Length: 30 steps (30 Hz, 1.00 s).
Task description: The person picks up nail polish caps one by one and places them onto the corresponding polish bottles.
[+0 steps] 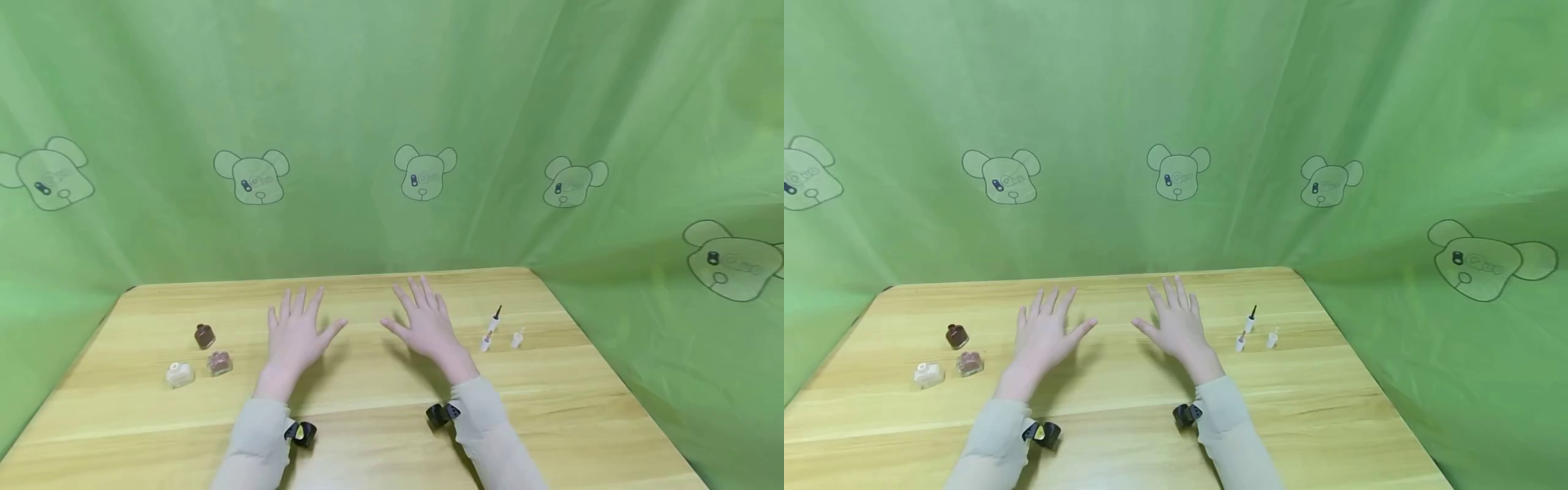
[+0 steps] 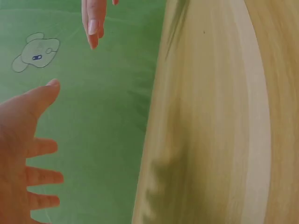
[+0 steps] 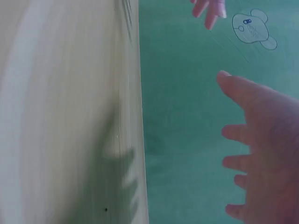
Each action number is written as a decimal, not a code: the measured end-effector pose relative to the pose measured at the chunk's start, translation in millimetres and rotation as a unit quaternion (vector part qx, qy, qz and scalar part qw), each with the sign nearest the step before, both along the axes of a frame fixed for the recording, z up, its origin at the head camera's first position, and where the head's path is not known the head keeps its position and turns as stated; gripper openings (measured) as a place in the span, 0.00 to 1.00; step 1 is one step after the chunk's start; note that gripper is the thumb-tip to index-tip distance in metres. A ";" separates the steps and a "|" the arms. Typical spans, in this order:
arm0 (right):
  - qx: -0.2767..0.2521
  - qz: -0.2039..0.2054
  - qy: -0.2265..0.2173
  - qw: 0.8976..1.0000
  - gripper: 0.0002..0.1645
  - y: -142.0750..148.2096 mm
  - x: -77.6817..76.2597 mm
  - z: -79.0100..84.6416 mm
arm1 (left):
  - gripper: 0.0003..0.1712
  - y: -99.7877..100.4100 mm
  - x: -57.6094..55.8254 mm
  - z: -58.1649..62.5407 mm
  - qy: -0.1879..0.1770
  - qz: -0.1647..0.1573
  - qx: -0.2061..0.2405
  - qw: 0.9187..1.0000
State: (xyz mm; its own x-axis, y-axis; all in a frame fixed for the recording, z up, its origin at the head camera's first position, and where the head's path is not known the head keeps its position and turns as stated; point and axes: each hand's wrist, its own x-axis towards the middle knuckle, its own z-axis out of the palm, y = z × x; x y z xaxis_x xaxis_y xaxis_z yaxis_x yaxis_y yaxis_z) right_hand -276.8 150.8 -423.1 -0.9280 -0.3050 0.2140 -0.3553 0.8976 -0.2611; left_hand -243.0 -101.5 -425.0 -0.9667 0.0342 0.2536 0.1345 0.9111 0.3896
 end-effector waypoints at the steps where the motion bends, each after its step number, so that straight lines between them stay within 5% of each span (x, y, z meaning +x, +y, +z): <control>1: -0.006 0.006 0.018 1.000 0.46 0.8 2.1 1.1 | 0.47 -0.5 2.2 1.6 0.011 0.000 0.002 1.000; 6: -0.062 0.039 0.128 0.989 0.39 8.7 16.2 6.4 | 0.41 -5.9 15.2 10.1 0.066 0.012 0.027 0.997; 14: -0.173 0.042 0.261 0.949 0.31 28.7 31.6 6.9 | 0.33 -24.7 36.9 22.5 0.121 0.055 0.109 0.985; 24: -0.301 -0.033 0.332 0.893 0.28 62.4 43.0 -9.2 | 0.27 -69.4 58.5 8.7 0.205 0.113 0.200 0.952; 30: -0.367 -0.118 0.308 0.870 0.30 78.7 51.7 -26.5 | 0.26 -83.5 66.5 -5.0 0.227 0.149 0.251 0.929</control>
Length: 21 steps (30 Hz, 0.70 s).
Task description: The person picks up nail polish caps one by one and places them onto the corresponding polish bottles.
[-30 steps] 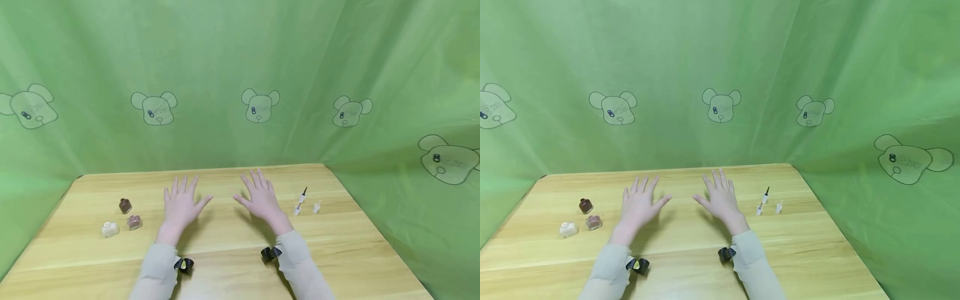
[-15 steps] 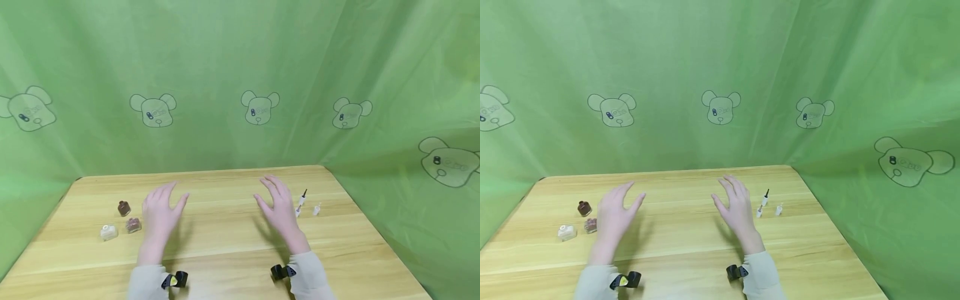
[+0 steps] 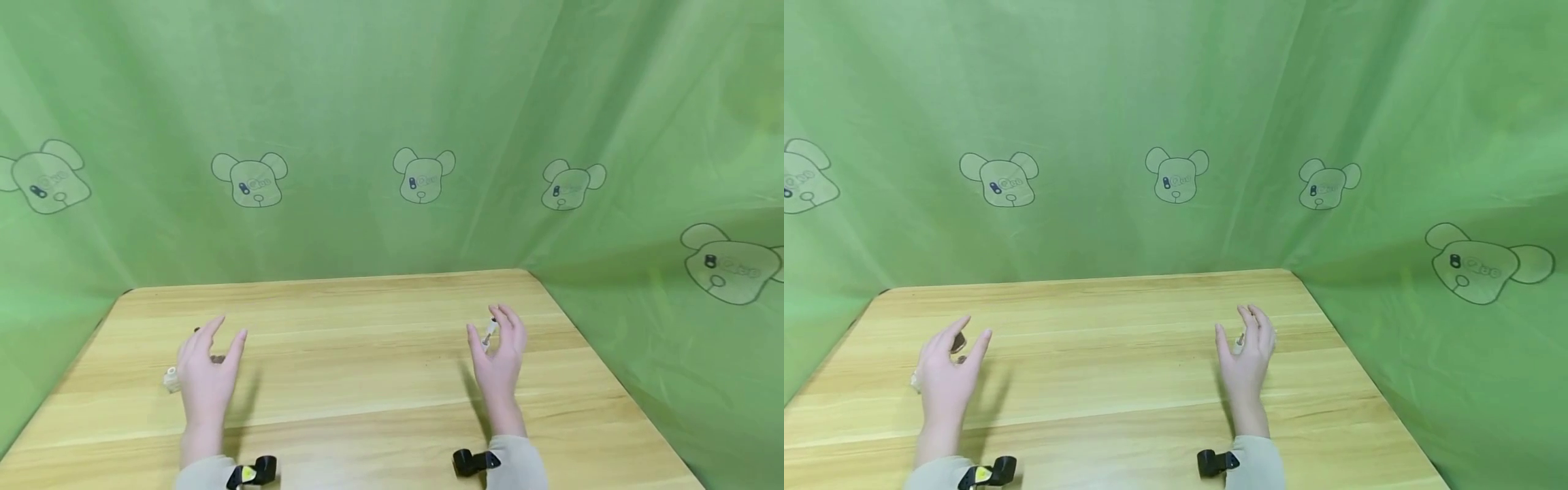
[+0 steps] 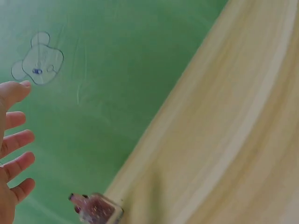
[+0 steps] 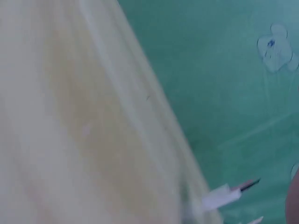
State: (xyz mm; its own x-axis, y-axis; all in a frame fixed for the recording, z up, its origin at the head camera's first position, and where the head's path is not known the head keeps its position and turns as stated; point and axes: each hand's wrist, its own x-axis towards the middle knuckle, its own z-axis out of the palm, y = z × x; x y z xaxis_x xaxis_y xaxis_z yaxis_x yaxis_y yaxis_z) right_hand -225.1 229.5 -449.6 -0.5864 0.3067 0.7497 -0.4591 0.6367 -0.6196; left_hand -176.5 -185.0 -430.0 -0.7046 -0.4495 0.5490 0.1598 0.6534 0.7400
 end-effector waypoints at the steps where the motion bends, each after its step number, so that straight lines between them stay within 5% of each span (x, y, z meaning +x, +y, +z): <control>1: -0.011 -0.005 -0.010 1.000 0.31 2.9 1.3 -2.9 | 0.26 -0.7 0.9 -2.0 -0.002 0.001 0.008 1.000; 10: -0.088 -0.023 -0.071 0.993 0.36 19.9 3.9 -22.7 | 0.27 -8.5 -0.6 -24.7 -0.020 0.005 0.054 0.998; 21: -0.175 0.025 -0.201 0.964 0.40 26.7 3.3 -25.8 | 0.34 -15.9 0.4 -29.7 -0.113 0.002 0.087 0.990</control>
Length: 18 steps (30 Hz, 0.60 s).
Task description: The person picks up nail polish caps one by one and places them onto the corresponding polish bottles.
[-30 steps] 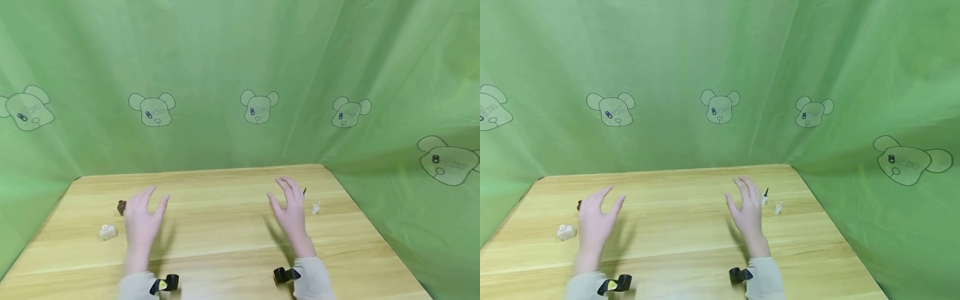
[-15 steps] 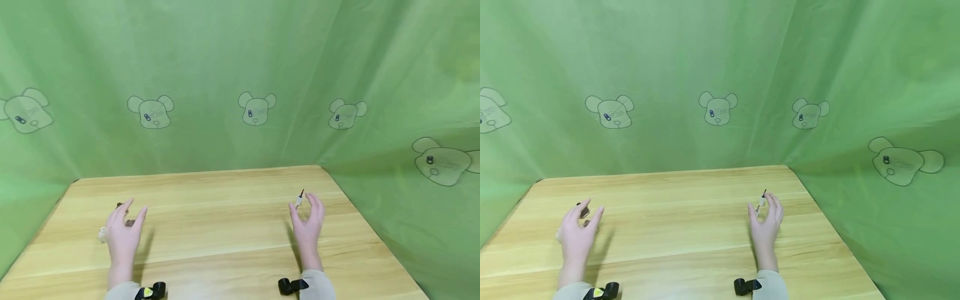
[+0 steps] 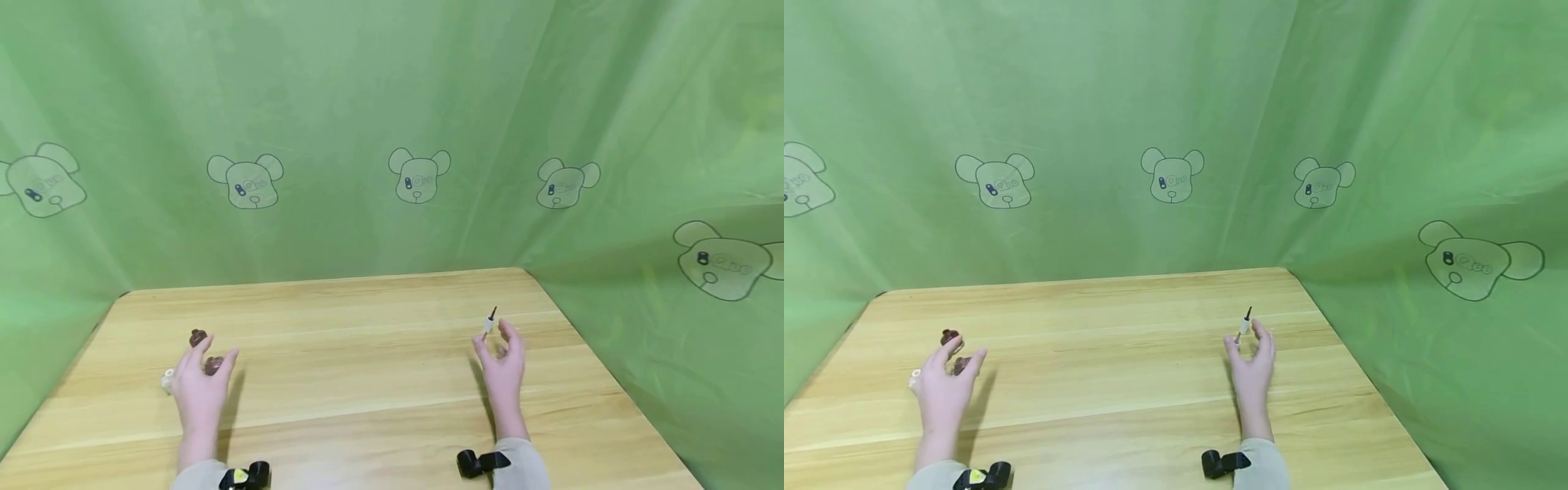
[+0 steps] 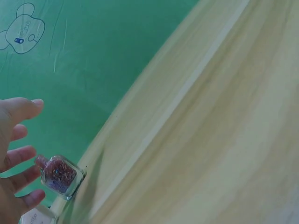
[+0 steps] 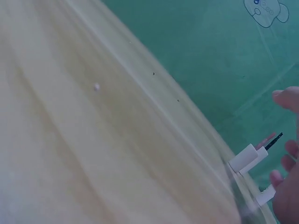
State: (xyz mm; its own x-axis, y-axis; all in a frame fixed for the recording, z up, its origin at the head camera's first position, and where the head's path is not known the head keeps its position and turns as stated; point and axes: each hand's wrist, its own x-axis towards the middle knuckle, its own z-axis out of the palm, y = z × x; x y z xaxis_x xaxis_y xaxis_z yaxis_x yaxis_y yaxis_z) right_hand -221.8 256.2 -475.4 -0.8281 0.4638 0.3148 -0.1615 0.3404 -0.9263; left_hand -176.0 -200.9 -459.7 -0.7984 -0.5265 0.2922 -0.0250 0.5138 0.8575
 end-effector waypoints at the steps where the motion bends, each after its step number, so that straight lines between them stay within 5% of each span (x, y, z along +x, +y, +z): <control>1: -0.006 0.008 -0.012 1.000 0.40 0.4 -0.1 -0.1 | 0.34 -1.2 0.3 0.1 -0.009 -0.001 0.003 1.000; 8: -0.025 0.046 -0.092 0.994 0.41 2.0 0.3 1.8 | 0.34 -6.4 0.9 -0.7 -0.043 -0.002 0.011 0.999; 18: -0.023 0.074 -0.137 0.987 0.43 5.9 -1.8 -1.8 | 0.35 -9.4 1.8 -1.4 -0.070 -0.011 0.004 0.997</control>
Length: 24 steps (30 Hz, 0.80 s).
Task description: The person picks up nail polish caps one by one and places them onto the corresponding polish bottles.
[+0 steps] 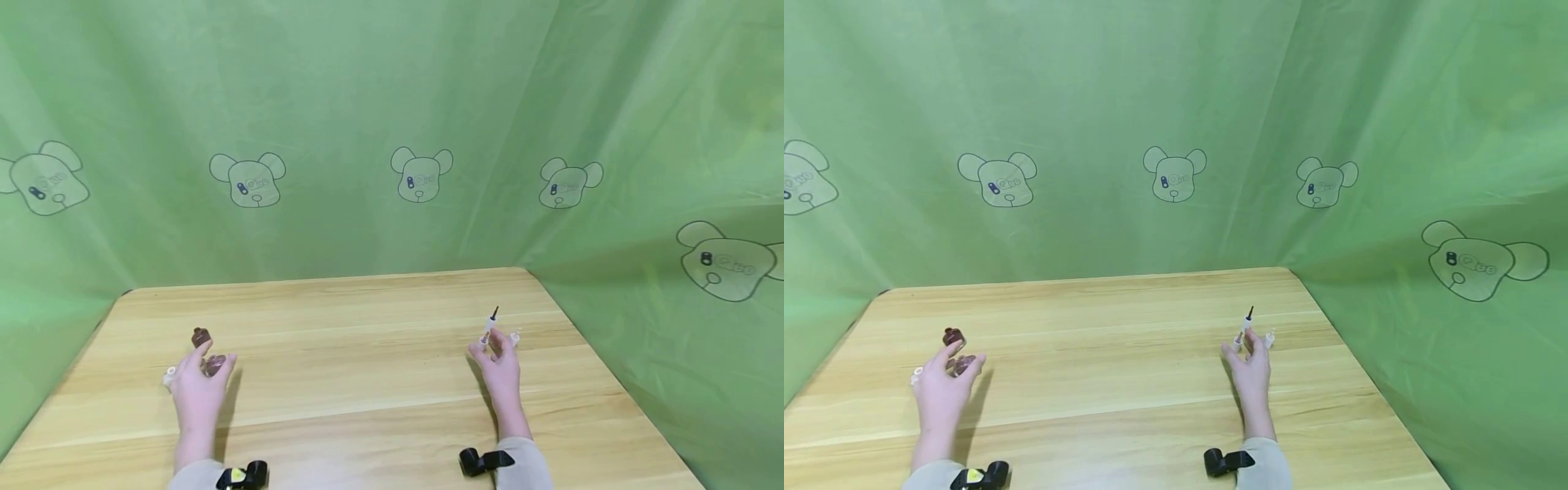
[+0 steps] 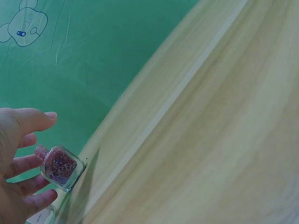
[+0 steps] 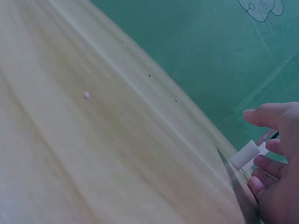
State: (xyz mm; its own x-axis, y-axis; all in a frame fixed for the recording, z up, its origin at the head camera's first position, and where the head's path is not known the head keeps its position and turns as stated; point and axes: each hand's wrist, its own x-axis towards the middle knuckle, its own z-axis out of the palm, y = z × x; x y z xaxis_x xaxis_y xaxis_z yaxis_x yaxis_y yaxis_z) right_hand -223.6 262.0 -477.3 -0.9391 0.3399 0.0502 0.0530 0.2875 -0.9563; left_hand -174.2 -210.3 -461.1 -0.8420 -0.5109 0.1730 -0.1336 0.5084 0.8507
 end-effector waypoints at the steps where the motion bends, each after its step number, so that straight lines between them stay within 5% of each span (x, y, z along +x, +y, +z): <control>1: 0.002 0.000 -0.002 1.000 0.43 0.1 -0.1 -0.1 | 0.35 0.1 0.1 0.0 -0.001 -0.001 0.000 1.000; 15: 0.022 0.011 -0.013 1.000 0.42 0.8 -0.8 -0.1 | 0.33 4.6 -2.5 -2.7 -0.012 -0.010 -0.022 1.000; 24: 0.033 0.015 -0.030 0.999 0.41 1.8 -0.8 1.0 | 0.35 10.1 -6.6 -4.7 -0.032 -0.043 -0.033 0.998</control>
State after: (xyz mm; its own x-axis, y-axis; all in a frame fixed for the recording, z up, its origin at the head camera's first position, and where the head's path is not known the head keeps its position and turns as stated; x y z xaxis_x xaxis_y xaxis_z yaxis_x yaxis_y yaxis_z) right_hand -224.4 263.9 -476.2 -0.9510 0.3088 0.0141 0.1004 0.3518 -0.9307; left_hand -180.8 -200.2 -465.8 -0.8926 -0.4255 0.1491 -0.1399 0.5757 0.8056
